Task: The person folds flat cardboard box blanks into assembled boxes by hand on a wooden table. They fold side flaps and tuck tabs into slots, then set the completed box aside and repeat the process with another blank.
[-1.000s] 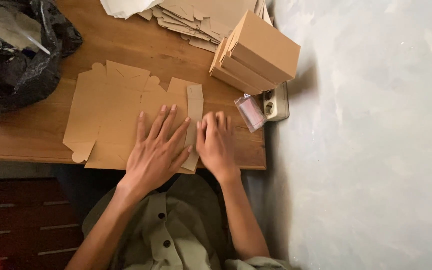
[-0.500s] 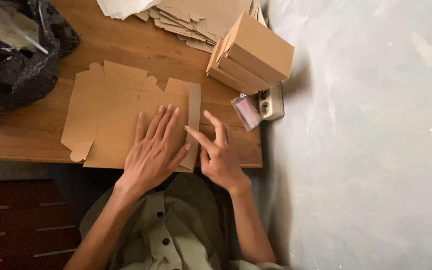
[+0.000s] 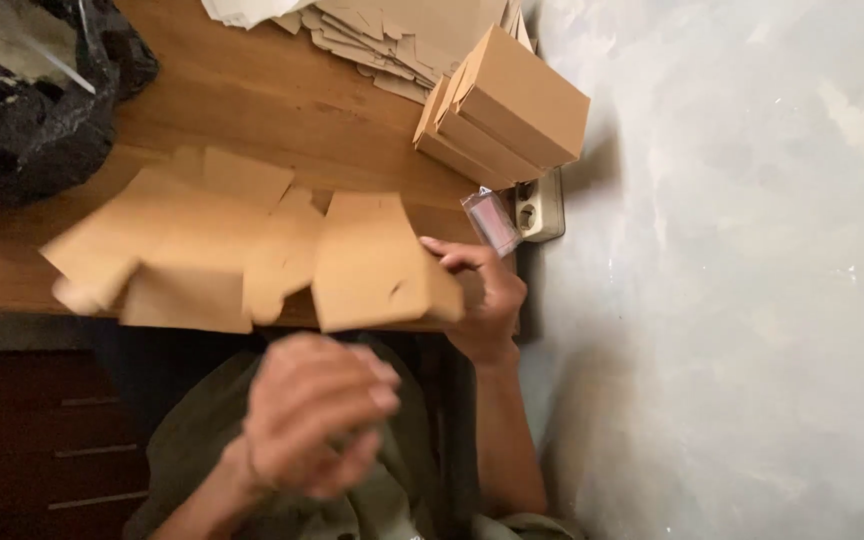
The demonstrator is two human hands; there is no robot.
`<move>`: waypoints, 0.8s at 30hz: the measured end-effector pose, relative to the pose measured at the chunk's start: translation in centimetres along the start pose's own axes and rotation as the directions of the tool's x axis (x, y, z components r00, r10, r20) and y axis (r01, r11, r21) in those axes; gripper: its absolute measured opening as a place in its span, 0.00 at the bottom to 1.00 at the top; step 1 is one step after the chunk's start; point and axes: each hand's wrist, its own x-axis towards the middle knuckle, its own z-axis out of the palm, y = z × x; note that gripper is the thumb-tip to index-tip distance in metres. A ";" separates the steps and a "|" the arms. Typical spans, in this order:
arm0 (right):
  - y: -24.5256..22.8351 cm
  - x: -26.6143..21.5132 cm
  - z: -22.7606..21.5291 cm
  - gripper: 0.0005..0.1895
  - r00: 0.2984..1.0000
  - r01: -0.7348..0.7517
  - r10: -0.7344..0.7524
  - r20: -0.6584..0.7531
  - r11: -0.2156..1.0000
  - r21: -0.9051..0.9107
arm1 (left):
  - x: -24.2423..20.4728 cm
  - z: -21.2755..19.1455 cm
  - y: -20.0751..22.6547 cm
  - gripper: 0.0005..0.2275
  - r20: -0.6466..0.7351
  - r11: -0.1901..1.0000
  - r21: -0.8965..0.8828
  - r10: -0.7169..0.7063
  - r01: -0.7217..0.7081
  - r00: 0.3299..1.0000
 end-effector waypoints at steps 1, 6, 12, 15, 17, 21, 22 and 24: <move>-0.4 -0.3 0.3 0.16 1.000 -0.005 0.005 0.001 1.000 0.000 | 0.0 0.2 0.5 0.10 0.001 1.000 -0.001 -0.005 0.005 1.000; 0.6 -1.1 2.2 0.12 0.848 -0.457 0.412 -0.334 0.887 -0.069 | 0.1 1.4 -1.2 0.20 0.312 0.913 0.332 -0.343 0.237 0.886; -1.2 -2.0 3.5 0.15 0.701 -0.711 0.713 -0.015 0.697 -0.092 | -3.2 0.8 -6.5 0.30 0.508 0.815 0.568 -0.456 0.113 0.731; -1.3 -2.5 3.2 0.16 0.692 -0.722 0.719 0.064 0.691 0.034 | -3.7 -0.5 -7.5 0.29 0.562 0.859 0.503 -0.410 0.098 0.718; -1.4 -2.7 2.8 0.15 0.723 -0.689 0.690 0.033 0.724 -0.039 | -3.2 -1.3 -7.5 0.26 0.580 0.871 0.477 -0.413 0.119 0.702; -1.6 -3.0 2.4 0.28 0.832 -0.538 0.554 -0.019 0.798 -0.272 | -2.2 -2.3 -8.3 0.22 0.631 0.903 0.390 -0.404 0.180 0.663; -1.7 -3.0 2.4 0.28 0.831 -0.540 0.556 -0.022 0.796 -0.272 | -2.2 -2.3 -8.4 0.22 0.633 0.904 0.388 -0.402 0.179 0.661; -1.8 -2.9 2.5 0.22 0.924 -0.350 0.379 -0.039 0.803 -0.483 | -2.3 -2.5 -8.7 0.19 0.653 0.903 0.398 -0.403 0.162 0.641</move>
